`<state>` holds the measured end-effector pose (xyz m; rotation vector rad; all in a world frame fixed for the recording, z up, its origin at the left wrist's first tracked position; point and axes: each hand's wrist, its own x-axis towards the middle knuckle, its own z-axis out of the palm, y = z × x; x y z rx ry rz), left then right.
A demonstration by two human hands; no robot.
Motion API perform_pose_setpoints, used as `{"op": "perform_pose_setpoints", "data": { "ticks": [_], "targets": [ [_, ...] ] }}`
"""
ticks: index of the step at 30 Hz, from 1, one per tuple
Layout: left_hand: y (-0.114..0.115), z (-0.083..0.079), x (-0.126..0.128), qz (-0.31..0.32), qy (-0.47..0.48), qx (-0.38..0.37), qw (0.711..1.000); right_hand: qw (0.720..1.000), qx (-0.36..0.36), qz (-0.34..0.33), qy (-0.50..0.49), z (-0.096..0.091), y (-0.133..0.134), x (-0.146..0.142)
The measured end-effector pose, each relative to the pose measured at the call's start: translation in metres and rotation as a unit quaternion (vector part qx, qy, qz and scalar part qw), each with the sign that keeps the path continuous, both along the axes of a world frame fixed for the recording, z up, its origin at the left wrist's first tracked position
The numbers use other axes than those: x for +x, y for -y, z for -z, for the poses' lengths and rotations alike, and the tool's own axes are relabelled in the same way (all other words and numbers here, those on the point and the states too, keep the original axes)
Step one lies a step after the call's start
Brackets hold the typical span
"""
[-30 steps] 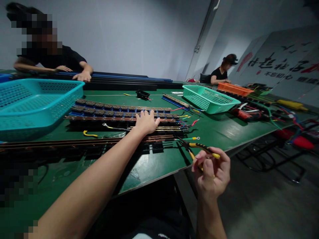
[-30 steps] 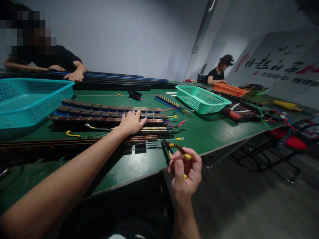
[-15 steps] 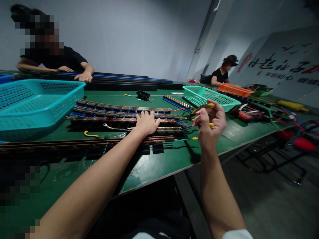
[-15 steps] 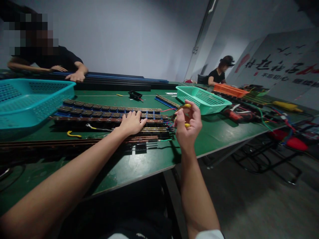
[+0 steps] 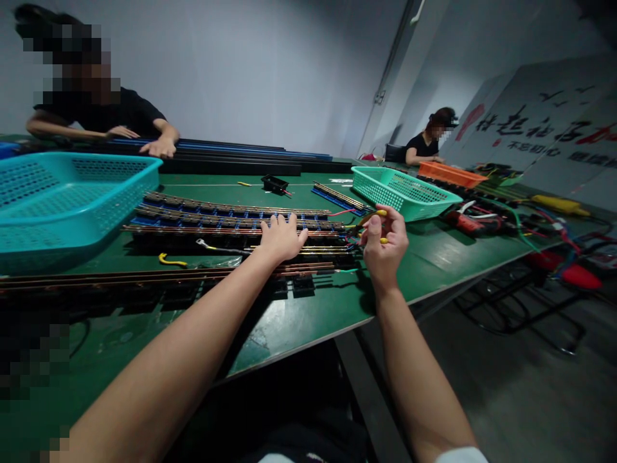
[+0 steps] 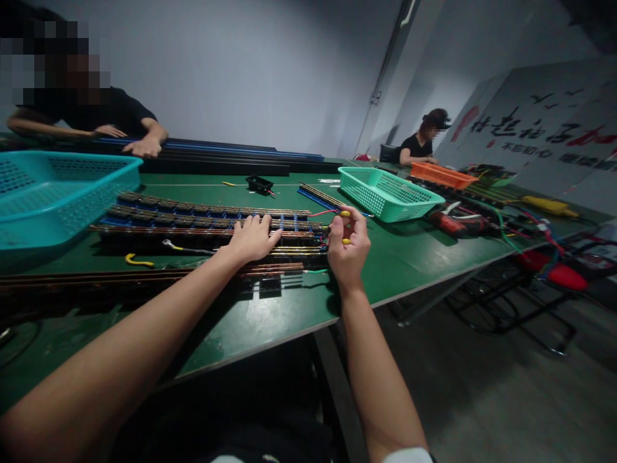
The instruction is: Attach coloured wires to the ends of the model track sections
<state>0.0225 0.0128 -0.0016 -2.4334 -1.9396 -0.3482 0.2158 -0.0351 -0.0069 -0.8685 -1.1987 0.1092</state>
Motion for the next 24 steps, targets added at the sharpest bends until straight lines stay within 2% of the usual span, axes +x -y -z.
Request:
{"op": "perform_pose_setpoints", "data": {
  "ticks": [5, 13, 18, 24],
  "targets": [
    [0.000, 0.000, -0.001, -0.002, -0.004, 0.000, 1.000, 0.999, 0.017, 0.023, -0.044, -0.002, 0.002, -0.001],
    [0.000, 0.001, 0.000, -0.001, 0.000, 0.004, 1.000, 1.000, 0.003, 0.027, 0.005, 0.001, 0.002, 0.000],
    [0.000, 0.001, 0.001, -0.002, 0.002, 0.010, 1.000, 0.992, -0.033, -0.007, 0.120, 0.004, 0.009, -0.007],
    [0.002, 0.000, 0.001, -0.004, 0.002, 0.012, 1.000, 0.952, -0.038, -0.040, 0.300, 0.002, 0.014, -0.011]
  ]
}}
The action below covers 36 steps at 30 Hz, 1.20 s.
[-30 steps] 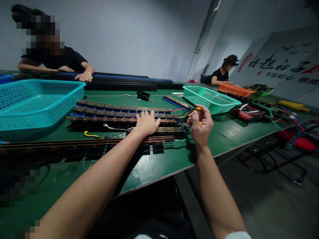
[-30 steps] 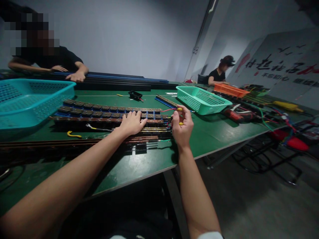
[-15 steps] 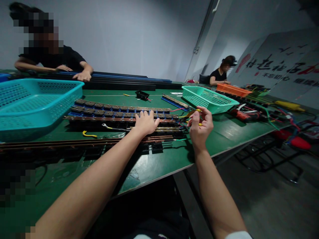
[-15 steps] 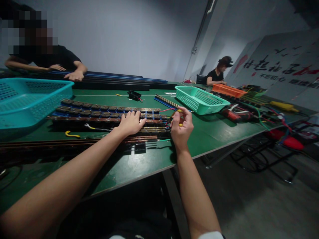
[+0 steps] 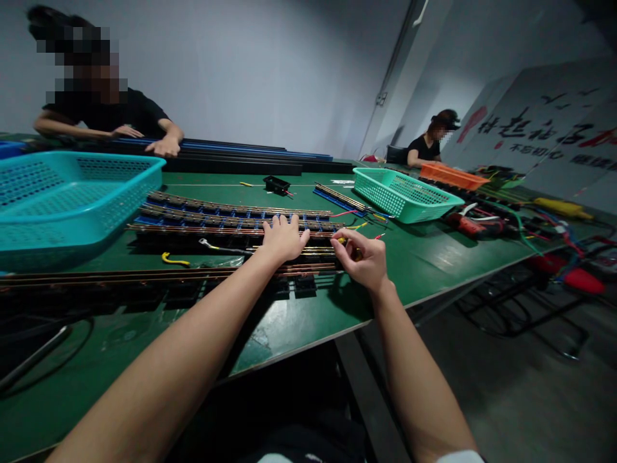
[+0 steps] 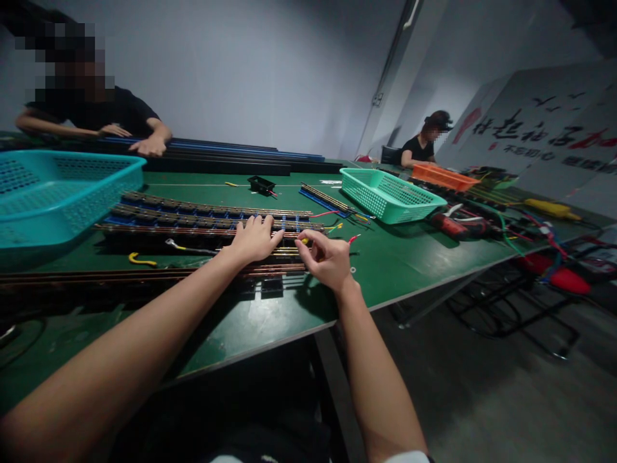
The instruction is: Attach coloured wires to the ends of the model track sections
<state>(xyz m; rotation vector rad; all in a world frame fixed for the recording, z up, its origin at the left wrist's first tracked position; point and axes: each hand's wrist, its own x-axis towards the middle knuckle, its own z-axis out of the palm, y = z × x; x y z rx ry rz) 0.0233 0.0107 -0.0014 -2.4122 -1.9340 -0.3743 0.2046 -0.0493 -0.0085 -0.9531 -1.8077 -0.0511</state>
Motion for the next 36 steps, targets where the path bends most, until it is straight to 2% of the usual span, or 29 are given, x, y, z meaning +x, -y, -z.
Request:
{"op": "perform_pose_setpoints", "data": {
  "ticks": [5, 9, 13, 17, 23, 27, 31, 33, 36],
  "targets": [
    [0.001, -0.001, 0.000, -0.004, -0.004, -0.004, 1.000, 0.995, -0.010, -0.014, 0.095, -0.002, 0.001, 0.004],
    [0.001, -0.002, 0.000, -0.005, -0.005, -0.007, 1.000, 0.995, -0.023, -0.023, 0.097, 0.000, 0.001, 0.004],
    [0.001, -0.002, 0.000, -0.002, -0.002, -0.007, 1.000, 1.000, -0.029, -0.001, 0.012, 0.004, 0.000, 0.001],
    [0.001, -0.001, -0.001, -0.002, -0.001, -0.008, 1.000, 0.991, -0.036, 0.024, -0.128, 0.005, 0.000, -0.002],
    [0.001, -0.003, -0.001, -0.002, -0.002, -0.012, 1.000, 0.947, -0.002, 0.102, -0.306, 0.003, -0.008, 0.002],
    [0.000, -0.002, -0.001, -0.001, -0.001, -0.011, 1.000, 0.908, 0.042, 0.119, -0.401, 0.001, -0.020, 0.008],
    [0.000, -0.001, -0.001, -0.001, -0.004, -0.005, 1.000, 0.889, 0.049, 0.104, -0.443, 0.000, -0.024, 0.011],
    [0.000, -0.001, -0.001, -0.001, -0.004, -0.007, 1.000, 0.898, 0.038, 0.085, -0.430, -0.001, -0.020, 0.011],
    [0.000, -0.002, -0.001, -0.001, -0.001, -0.011, 1.000, 0.928, 0.035, 0.056, -0.367, -0.004, -0.009, 0.008]
  ]
}}
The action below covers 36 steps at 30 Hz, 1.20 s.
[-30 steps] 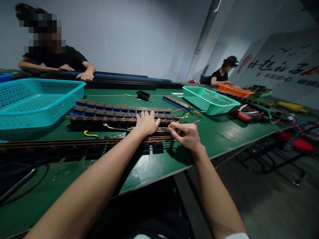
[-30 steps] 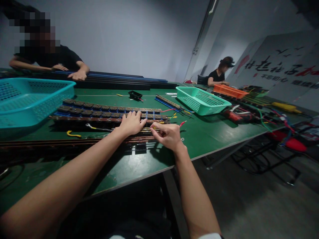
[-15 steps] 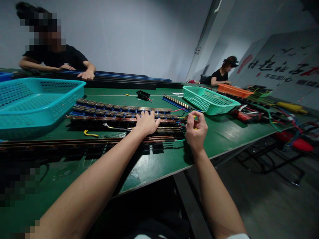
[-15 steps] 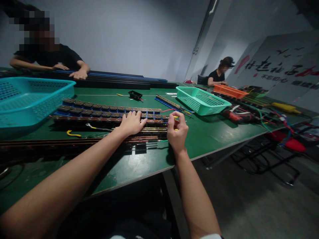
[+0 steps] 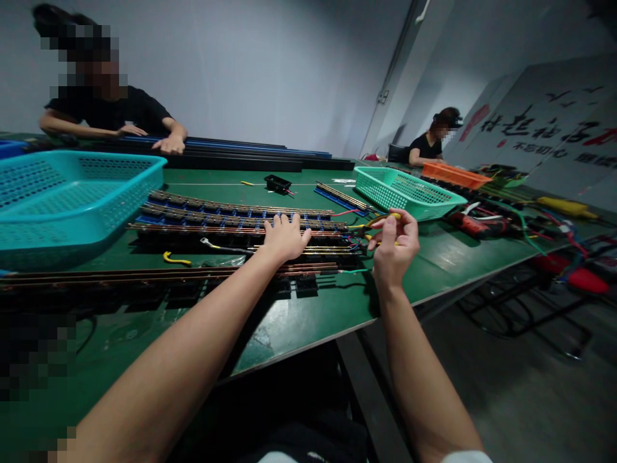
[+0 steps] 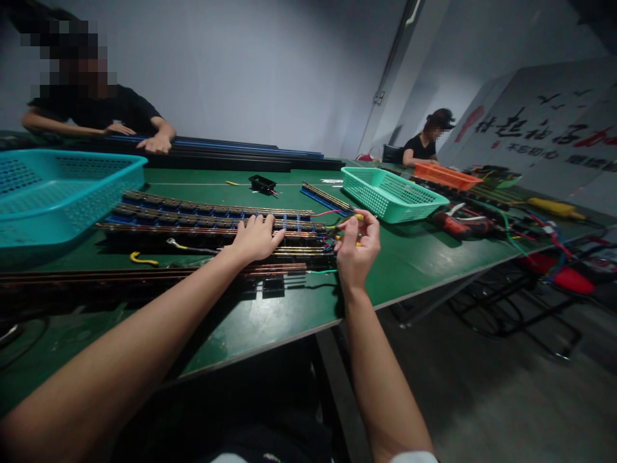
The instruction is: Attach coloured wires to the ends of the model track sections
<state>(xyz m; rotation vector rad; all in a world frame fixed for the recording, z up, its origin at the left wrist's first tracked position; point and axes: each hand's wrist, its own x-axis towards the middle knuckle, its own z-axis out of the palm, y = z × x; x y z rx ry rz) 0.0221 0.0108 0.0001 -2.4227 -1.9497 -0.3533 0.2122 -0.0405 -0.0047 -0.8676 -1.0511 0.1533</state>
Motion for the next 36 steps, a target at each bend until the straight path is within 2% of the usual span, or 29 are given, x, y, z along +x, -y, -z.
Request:
{"op": "perform_pose_setpoints", "data": {
  "ticks": [5, 9, 11, 13, 16, 22, 31, 36],
  "targets": [
    [-0.001, 0.000, 0.000, 0.001, 0.003, -0.003, 1.000, 0.993, 0.039, 0.024, 0.108, -0.017, 0.007, -0.002],
    [-0.001, 0.001, 0.000, 0.002, 0.003, -0.005, 1.000, 0.987, 0.052, 0.013, 0.152, -0.038, -0.019, -0.001],
    [-0.001, 0.001, 0.000, 0.002, 0.002, -0.004, 1.000, 0.988, 0.046, -0.007, 0.150, -0.043, -0.039, 0.000],
    [-0.001, 0.002, 0.000, 0.003, 0.003, 0.000, 1.000, 0.991, 0.033, -0.032, 0.128, -0.040, -0.057, 0.001],
    [-0.001, 0.002, 0.000, 0.004, 0.003, 0.004, 1.000, 0.994, 0.004, -0.055, 0.095, -0.025, -0.078, 0.005],
    [-0.001, 0.000, 0.000, 0.001, 0.000, -0.005, 1.000, 0.992, -0.030, -0.056, 0.113, -0.003, -0.097, 0.017],
    [-0.001, 0.002, 0.000, 0.000, 0.004, -0.005, 1.000, 0.991, -0.061, -0.058, 0.106, 0.002, -0.100, 0.020],
    [0.000, 0.001, 0.000, 0.000, 0.004, -0.004, 1.000, 0.976, -0.074, -0.112, 0.171, -0.002, -0.088, 0.013]
  ]
}}
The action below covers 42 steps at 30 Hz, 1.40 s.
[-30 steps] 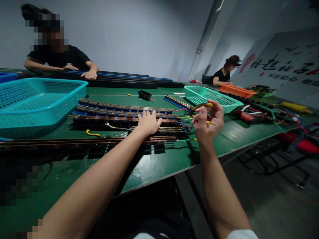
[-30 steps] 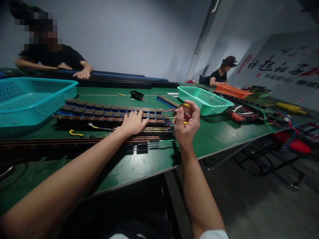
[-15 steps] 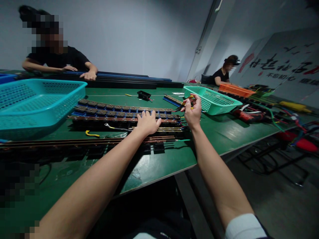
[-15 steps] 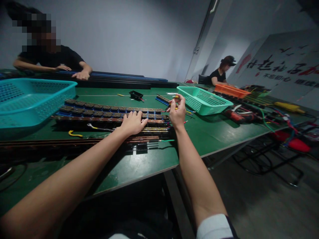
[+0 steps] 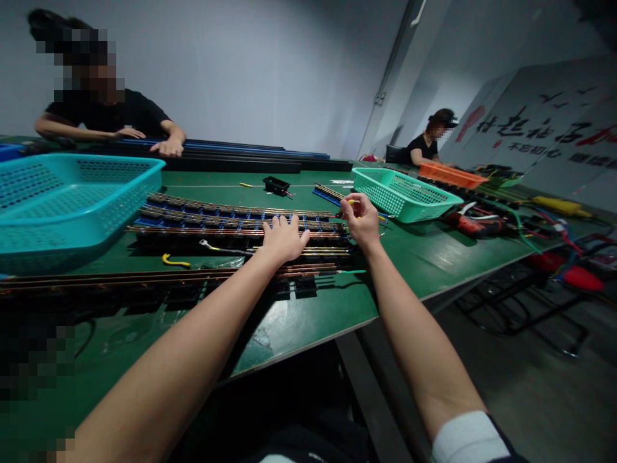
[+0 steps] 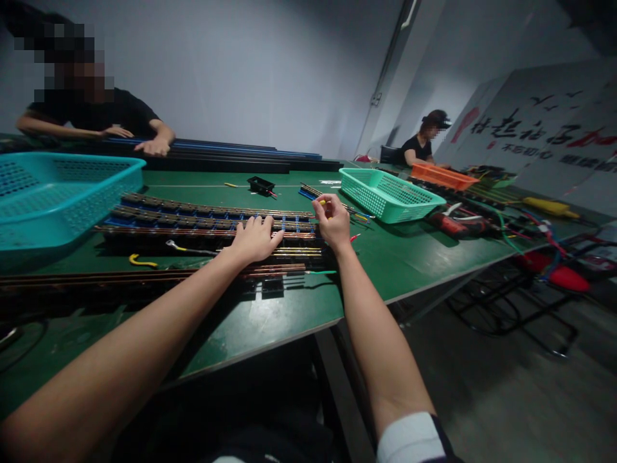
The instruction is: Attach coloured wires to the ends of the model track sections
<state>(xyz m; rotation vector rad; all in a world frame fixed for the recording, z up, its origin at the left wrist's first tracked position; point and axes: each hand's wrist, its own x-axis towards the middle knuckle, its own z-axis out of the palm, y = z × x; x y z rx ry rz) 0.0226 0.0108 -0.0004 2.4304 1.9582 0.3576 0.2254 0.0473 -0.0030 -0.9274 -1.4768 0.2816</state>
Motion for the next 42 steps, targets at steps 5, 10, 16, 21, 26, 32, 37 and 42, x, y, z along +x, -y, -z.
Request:
{"op": "perform_pose_setpoints", "data": {
  "ticks": [5, 10, 16, 21, 26, 32, 37, 42],
  "targets": [
    [0.000, 0.000, 0.001, 0.000, 0.004, 0.001, 1.000, 0.996, -0.041, -0.036, 0.070, -0.001, 0.009, -0.004],
    [0.000, 0.000, 0.001, 0.000, 0.001, 0.003, 1.000, 0.991, -0.063, -0.052, 0.109, -0.004, 0.014, -0.004],
    [0.000, 0.000, 0.000, 0.000, -0.002, 0.008, 1.000, 0.982, -0.100, -0.064, 0.146, -0.007, 0.018, -0.002],
    [-0.001, 0.001, 0.001, 0.000, -0.001, 0.003, 1.000, 0.993, -0.083, -0.031, 0.074, -0.005, 0.014, -0.003],
    [-0.001, 0.001, 0.000, 0.000, -0.004, 0.003, 1.000, 0.996, -0.046, 0.003, -0.075, -0.003, 0.004, -0.001],
    [-0.001, 0.002, 0.000, 0.002, -0.006, 0.008, 1.000, 0.995, -0.015, 0.044, -0.089, 0.002, -0.003, 0.002],
    [-0.001, 0.002, 0.000, 0.003, -0.004, 0.008, 1.000, 0.992, 0.008, 0.032, -0.126, -0.004, 0.002, 0.004],
    [-0.001, 0.001, 0.000, 0.004, -0.003, 0.003, 1.000, 0.991, 0.079, 0.044, -0.101, -0.016, 0.028, 0.006]
  ]
}}
